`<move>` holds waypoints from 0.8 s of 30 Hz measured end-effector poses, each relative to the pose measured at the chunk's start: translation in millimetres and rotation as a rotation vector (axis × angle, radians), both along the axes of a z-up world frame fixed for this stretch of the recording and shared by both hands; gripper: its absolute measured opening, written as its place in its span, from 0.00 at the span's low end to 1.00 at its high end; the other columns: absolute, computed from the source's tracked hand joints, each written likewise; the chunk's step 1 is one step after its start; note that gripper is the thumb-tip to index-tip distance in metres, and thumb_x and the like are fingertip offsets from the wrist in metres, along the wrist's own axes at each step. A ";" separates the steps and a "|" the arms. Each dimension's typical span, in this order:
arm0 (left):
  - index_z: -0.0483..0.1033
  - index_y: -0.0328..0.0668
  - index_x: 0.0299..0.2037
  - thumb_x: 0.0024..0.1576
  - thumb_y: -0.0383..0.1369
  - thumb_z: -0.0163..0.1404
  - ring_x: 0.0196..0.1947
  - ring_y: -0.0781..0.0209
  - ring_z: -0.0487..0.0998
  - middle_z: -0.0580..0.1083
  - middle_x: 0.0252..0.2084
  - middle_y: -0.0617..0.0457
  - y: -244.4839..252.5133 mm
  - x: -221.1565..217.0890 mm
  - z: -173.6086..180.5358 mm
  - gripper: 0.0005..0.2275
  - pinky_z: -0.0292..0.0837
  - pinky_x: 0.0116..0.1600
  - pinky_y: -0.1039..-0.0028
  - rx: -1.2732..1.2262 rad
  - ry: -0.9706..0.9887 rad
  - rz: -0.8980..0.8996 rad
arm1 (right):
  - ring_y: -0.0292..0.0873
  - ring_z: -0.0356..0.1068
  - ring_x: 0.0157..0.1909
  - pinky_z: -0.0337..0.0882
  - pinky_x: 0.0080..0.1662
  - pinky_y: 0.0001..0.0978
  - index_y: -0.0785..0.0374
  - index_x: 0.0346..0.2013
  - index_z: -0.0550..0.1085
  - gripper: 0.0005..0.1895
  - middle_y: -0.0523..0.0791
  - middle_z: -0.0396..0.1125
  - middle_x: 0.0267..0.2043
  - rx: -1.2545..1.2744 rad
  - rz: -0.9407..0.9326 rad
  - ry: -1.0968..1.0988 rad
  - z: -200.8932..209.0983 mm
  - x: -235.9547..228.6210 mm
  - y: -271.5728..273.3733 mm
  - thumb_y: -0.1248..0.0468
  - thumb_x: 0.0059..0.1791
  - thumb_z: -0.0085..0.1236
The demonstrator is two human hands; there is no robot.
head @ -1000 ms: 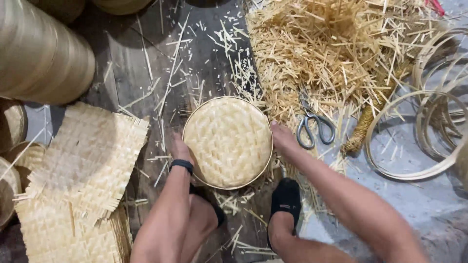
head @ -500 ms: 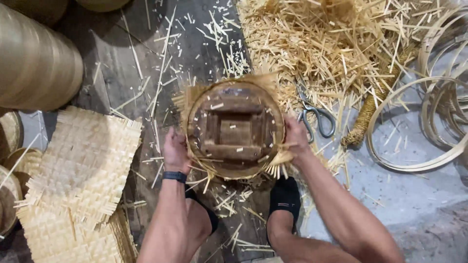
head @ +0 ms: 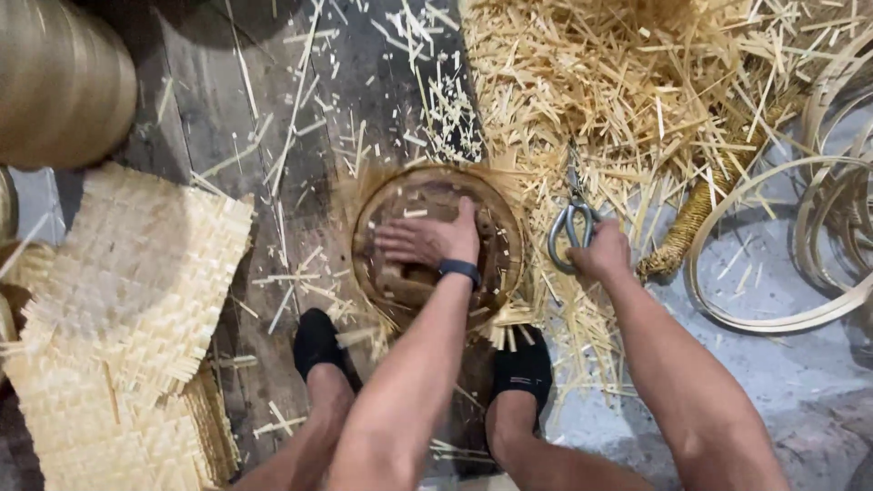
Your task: Trim woven bamboo mats and fit them into circular frames to assemble bamboo steamer lids or bases.
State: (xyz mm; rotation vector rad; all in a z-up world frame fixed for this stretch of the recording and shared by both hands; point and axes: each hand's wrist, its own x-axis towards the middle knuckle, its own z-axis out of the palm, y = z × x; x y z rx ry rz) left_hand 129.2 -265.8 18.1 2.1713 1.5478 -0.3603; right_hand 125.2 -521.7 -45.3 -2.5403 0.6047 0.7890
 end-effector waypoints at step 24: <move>0.49 0.50 0.76 0.44 0.40 0.61 0.78 0.34 0.28 0.36 0.80 0.40 19.3 -67.7 -4.6 0.46 0.28 0.75 0.35 -0.028 -0.465 -0.839 | 0.47 0.71 0.39 0.75 0.39 0.42 0.61 0.49 0.75 0.34 0.52 0.71 0.39 -0.155 0.622 -0.166 69.0 8.1 38.5 0.34 0.48 0.51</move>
